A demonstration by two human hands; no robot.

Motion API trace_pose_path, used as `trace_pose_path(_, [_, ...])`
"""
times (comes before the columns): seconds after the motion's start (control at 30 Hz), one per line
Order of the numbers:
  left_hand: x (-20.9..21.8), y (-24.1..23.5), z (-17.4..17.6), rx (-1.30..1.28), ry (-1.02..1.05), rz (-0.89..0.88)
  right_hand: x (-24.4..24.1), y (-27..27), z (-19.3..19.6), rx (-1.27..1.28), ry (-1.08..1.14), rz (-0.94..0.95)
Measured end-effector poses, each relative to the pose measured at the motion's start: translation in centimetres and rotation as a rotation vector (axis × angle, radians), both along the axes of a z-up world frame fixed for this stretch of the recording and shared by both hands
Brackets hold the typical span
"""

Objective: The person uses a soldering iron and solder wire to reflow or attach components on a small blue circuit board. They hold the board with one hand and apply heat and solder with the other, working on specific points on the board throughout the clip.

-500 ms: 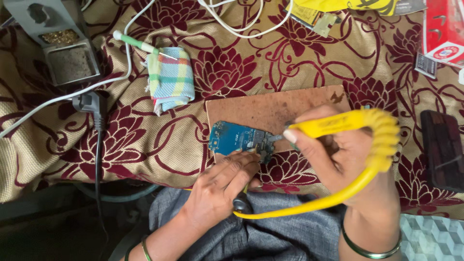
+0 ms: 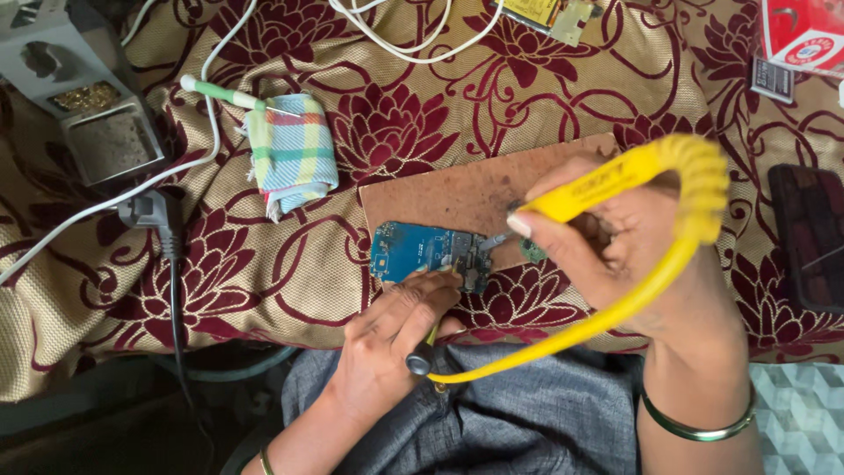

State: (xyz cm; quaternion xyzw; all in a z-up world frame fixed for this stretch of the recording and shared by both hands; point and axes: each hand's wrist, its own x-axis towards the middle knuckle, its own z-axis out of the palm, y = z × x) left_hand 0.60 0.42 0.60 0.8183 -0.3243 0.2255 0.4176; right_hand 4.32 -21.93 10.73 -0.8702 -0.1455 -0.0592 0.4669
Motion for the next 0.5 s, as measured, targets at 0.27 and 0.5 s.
trace_pose_path(0.27, [0.1,-0.1,-0.2,-0.001,0.015,0.005,1.2,0.2,0.5,-0.269,-0.311,-0.004])
trace_pose_path(0.5, [0.1,-0.1,-0.6,0.004,0.017,0.016,0.2,0.7,0.4,-0.314,-0.339,-0.051])
